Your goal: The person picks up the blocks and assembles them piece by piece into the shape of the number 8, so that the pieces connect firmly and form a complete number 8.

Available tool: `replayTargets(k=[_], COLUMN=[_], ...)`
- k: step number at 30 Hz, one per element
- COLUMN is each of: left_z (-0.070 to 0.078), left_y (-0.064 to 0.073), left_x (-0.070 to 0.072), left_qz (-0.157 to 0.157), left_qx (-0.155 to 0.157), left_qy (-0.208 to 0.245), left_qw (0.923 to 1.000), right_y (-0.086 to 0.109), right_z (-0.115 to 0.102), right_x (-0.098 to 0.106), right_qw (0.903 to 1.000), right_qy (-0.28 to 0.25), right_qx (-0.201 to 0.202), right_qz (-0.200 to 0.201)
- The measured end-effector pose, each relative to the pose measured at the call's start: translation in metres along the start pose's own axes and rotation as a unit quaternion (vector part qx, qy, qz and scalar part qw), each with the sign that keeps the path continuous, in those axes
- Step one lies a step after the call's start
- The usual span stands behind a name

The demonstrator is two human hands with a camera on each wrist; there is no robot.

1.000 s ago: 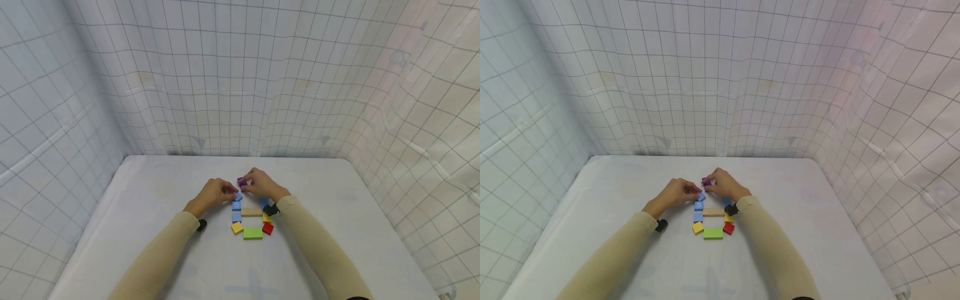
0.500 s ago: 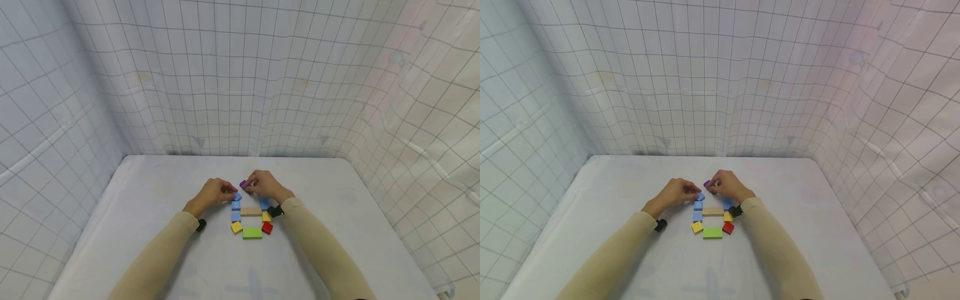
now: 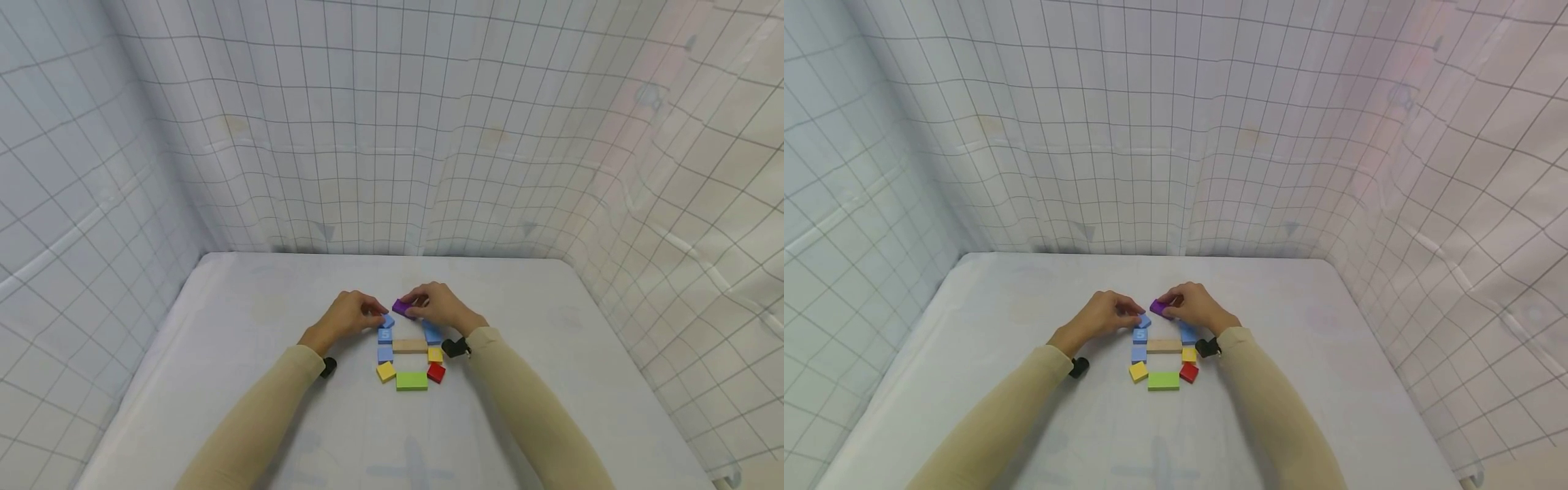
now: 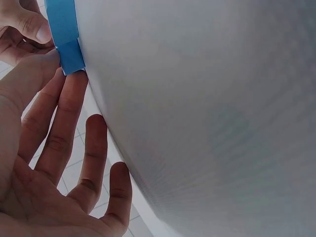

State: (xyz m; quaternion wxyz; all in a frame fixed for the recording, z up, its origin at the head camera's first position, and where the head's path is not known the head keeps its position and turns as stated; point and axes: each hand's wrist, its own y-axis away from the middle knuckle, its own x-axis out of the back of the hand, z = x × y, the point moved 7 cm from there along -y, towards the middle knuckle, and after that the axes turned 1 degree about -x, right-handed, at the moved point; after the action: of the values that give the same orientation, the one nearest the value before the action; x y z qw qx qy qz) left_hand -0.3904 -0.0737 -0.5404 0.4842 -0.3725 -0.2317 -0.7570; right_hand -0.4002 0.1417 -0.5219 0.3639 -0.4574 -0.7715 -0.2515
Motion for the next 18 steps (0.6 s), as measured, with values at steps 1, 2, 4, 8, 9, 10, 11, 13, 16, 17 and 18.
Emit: replayTargets(k=[1, 2, 4, 8, 9, 10, 11, 13, 16, 17, 18], left_z=[-0.006, -0.005, -0.015, -0.014, -0.012, -0.007, -0.001, 0.004, -0.005, -0.004, -0.009], left_y=[-0.004, -0.004, -0.009, -0.007, -0.006, -0.003, 0.001, 0.004, -0.002, -0.002, -0.005], left_x=[-0.003, -0.003, -0.008, -0.007, -0.006, -0.003, -0.001, 0.001, -0.004, -0.004, -0.006], left_qz=[-0.001, -0.006, 0.0, 0.004, 0.009, 0.007, 0.004, 0.004, 0.001, 0.005, 0.009], left_qx=[-0.001, 0.012, 0.009, 0.007, 0.0, 0.0, 0.003, 0.006, 0.016, 0.01, 0.005], left_qy=[-0.001, -0.004, -0.014, -0.011, -0.011, -0.007, -0.003, 0.002, -0.008, -0.013, -0.015], left_qw=[1.0, 0.9999, 0.9999, 0.9999, 0.9999, 1.0, 1.0, 1.0, 0.9998, 0.9999, 0.9998], right_y=[0.0, 0.001, 0.002, 0.003, 0.003, 0.004, 0.004, 0.004, 0.005, 0.005, 0.005], right_z=[0.0, 0.001, 0.001, 0.002, 0.003, 0.003, 0.004, 0.005, 0.006, 0.006, 0.005], right_x=[0.0, 0.0, 0.001, 0.001, 0.001, 0.001, 0.0, 0.0, -0.001, -0.001, -0.001], right_qw=[1.0, 1.0, 1.0, 0.9999, 0.9999, 0.9999, 0.9998, 0.9997, 0.9994, 0.9994, 0.9993], right_qy=[0.0, -0.001, -0.002, -0.007, -0.006, -0.006, -0.007, -0.009, -0.016, -0.016, -0.017], right_qx=[0.002, 0.002, 0.004, 0.008, 0.009, 0.012, 0.014, 0.017, 0.017, 0.018, 0.018], right_qz=[-0.001, -0.002, -0.005, -0.009, -0.01, -0.011, -0.013, -0.017, -0.024, -0.026, -0.028])
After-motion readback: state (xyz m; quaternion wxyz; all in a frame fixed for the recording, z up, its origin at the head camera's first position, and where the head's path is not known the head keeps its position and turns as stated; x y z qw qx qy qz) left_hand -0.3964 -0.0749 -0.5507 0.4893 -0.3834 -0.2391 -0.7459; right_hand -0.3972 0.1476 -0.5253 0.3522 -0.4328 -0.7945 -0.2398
